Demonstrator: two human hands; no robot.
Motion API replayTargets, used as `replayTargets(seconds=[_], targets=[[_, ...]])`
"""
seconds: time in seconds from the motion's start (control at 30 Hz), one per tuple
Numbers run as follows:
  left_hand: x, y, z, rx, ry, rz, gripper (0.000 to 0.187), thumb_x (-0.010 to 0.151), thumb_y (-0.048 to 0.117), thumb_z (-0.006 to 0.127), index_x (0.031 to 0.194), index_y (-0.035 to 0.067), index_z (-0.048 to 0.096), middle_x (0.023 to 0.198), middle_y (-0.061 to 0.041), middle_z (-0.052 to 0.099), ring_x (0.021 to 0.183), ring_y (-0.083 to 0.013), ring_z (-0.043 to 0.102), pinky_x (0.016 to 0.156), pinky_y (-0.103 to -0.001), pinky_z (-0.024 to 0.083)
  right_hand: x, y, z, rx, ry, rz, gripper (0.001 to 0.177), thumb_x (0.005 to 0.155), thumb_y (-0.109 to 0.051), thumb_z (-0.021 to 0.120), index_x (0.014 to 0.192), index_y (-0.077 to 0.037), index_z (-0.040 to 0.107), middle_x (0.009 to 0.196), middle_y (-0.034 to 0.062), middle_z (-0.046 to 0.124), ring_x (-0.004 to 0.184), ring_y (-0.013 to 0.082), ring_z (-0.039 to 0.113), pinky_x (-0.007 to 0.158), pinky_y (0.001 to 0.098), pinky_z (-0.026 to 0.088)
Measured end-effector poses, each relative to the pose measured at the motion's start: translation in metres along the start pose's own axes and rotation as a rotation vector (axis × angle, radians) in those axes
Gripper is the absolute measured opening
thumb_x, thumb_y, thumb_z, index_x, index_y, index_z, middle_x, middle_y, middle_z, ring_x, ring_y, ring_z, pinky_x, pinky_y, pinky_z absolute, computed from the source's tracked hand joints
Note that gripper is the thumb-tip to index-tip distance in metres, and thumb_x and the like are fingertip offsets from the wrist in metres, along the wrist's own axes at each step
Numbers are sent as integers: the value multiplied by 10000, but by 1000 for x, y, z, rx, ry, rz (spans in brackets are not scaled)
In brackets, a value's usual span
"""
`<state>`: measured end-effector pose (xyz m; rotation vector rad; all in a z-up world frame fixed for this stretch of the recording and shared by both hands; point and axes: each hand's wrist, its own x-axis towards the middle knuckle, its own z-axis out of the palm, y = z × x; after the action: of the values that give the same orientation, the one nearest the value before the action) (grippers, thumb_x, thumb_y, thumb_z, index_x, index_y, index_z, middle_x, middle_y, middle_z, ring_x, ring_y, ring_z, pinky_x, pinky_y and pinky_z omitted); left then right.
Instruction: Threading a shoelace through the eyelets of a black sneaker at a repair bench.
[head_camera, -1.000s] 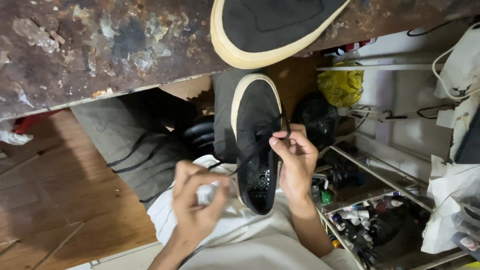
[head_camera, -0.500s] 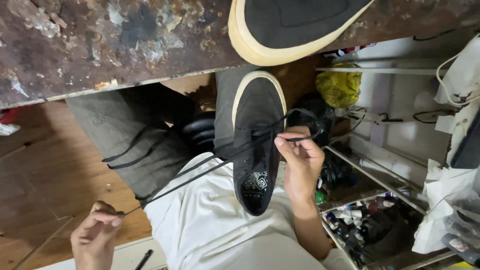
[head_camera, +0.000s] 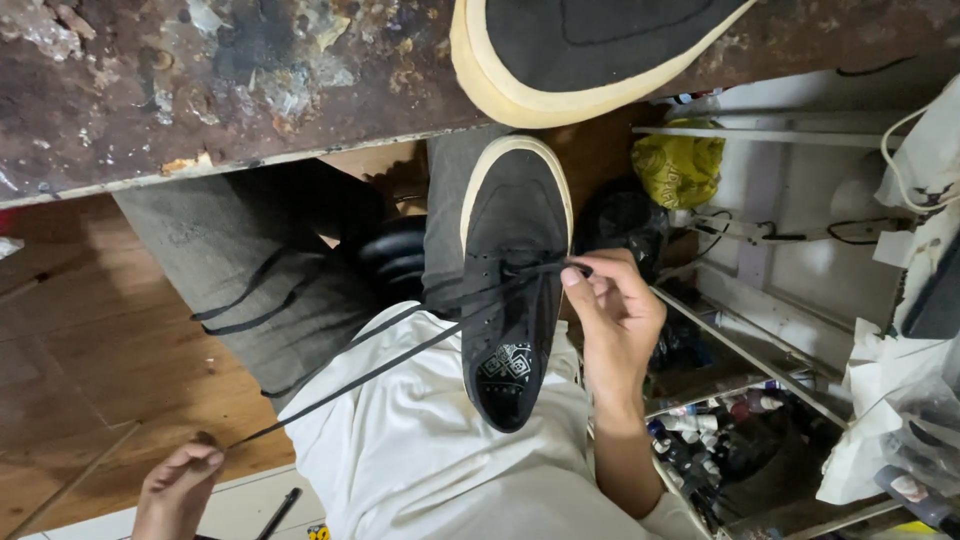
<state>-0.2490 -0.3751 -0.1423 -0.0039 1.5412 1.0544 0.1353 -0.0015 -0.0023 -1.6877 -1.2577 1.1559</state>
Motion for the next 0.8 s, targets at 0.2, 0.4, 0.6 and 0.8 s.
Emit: replayTargets(seconds=[0.2, 0.4, 0.6, 0.8], targets=[[4, 100, 115, 1275, 266, -191, 455, 813, 437, 609, 1158, 140, 640, 1033, -81, 658, 935, -275, 644, 863, -451, 441, 1, -1, -3, -110, 140, -125, 209, 828, -4, 700, 1026, 10, 637, 987, 124, 666, 878, 153, 634, 804, 222, 524], [-16, 171, 284, 947, -2, 894, 85, 864, 97, 579, 925, 77, 635, 928, -69, 618, 862, -231, 582, 803, -339, 443, -1, -9, -6, -202, 147, -145, 127, 845, -24, 711, 965, -31, 670, 890, 63, 686, 566, 9, 457, 490, 128, 309], [-17, 180, 386, 896, -281, 1030, 182, 896, 138, 606, 1016, 5, 574, 886, -123, 487, 735, -254, 479, 640, -360, 425, 3, 6, -18, 455, 6, 222, 120, 832, 34, 628, 946, 37, 665, 875, 91, 639, 849, 180, 629, 868, 284, 532], [-9, 175, 390, 746, -294, 880, 97, 855, 113, 642, 916, 54, 594, 793, -71, 450, 713, -277, 500, 640, -345, 445, 10, 3, -24, 456, -241, 131, 159, 934, -88, 504, 818, 16, 538, 952, 138, 502, 992, 183, 500, 860, 252, 377]])
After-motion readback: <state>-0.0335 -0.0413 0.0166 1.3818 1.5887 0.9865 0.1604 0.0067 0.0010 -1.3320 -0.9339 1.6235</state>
